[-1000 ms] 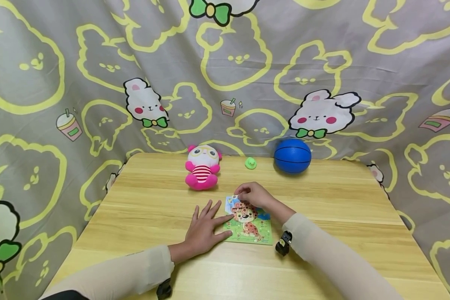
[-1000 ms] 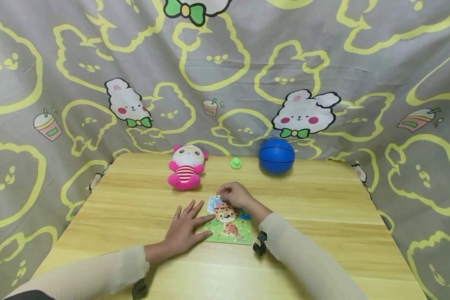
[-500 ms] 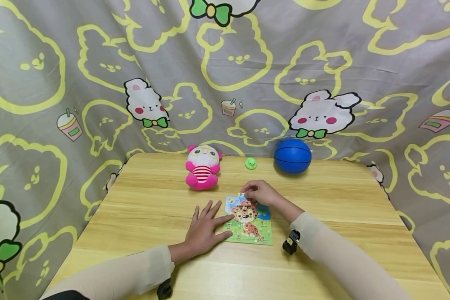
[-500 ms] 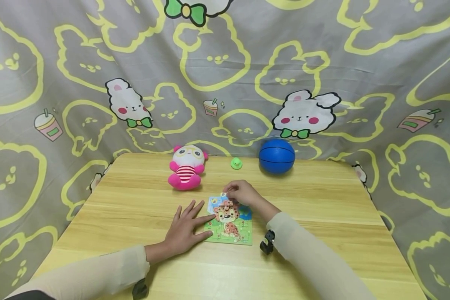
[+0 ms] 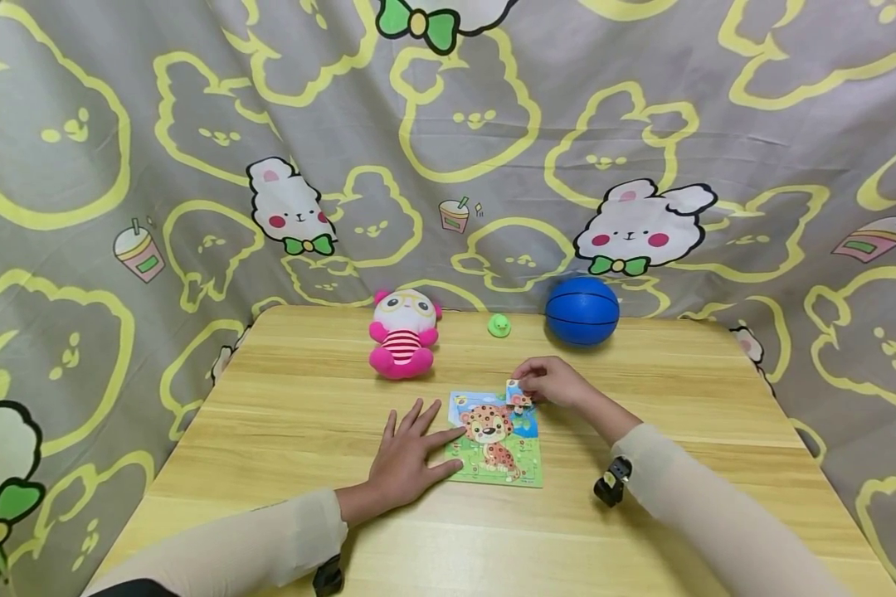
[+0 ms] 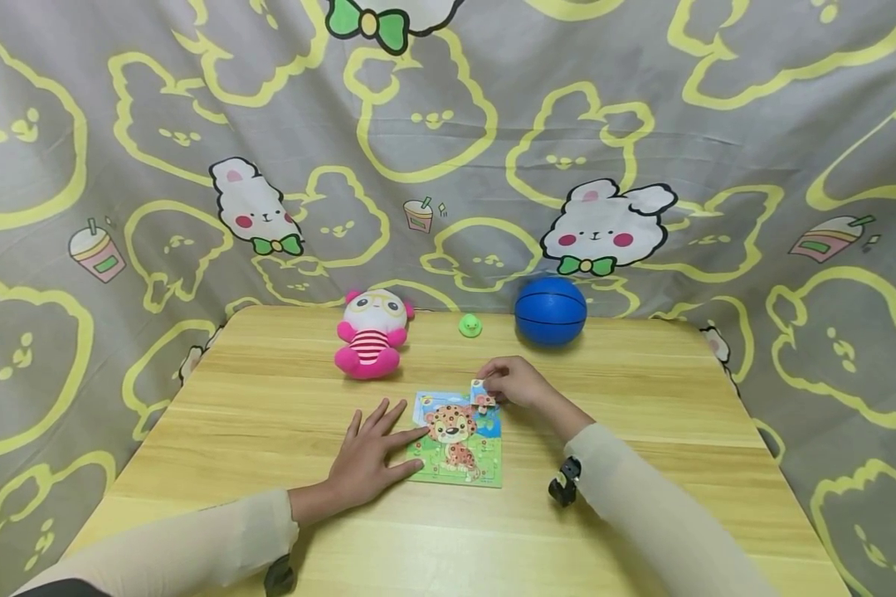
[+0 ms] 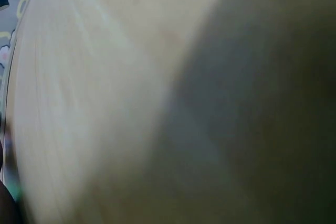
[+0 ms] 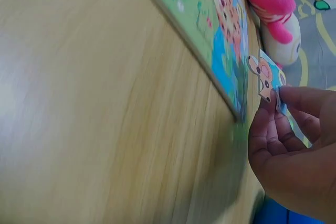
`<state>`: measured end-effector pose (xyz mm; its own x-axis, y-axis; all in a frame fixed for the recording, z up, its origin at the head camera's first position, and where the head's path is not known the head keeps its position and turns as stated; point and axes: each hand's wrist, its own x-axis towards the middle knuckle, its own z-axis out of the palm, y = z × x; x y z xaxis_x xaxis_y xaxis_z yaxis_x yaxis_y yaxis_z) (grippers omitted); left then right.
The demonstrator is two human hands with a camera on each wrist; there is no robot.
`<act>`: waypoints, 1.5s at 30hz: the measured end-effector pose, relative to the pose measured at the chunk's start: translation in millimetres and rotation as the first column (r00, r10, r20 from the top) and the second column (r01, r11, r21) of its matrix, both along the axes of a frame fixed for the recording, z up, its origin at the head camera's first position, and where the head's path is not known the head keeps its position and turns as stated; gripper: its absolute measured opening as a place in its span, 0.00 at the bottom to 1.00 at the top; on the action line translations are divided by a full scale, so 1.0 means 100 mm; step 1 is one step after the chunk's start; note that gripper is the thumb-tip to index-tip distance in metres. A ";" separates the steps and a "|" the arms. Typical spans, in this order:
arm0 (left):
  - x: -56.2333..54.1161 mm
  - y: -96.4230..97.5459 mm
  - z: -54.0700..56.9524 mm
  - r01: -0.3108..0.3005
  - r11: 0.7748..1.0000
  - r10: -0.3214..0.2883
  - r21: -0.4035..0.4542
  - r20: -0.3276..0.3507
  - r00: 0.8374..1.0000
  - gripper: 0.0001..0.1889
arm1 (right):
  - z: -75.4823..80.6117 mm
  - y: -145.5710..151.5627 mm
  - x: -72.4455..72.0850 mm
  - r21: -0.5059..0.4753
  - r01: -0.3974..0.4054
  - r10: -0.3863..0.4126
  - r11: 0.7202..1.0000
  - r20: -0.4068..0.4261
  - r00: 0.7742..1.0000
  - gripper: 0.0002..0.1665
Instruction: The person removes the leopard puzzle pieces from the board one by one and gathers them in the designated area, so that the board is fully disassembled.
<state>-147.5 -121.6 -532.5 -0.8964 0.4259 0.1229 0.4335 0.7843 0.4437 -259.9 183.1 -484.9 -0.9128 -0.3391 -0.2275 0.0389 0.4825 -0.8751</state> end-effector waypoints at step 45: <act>0.00 0.00 0.01 0.001 1.000 -0.001 -0.006 -0.004 1.000 0.28 | -0.17 0.66 0.09 0.112 0.031 -0.012 0.993 -0.166 0.986 0.10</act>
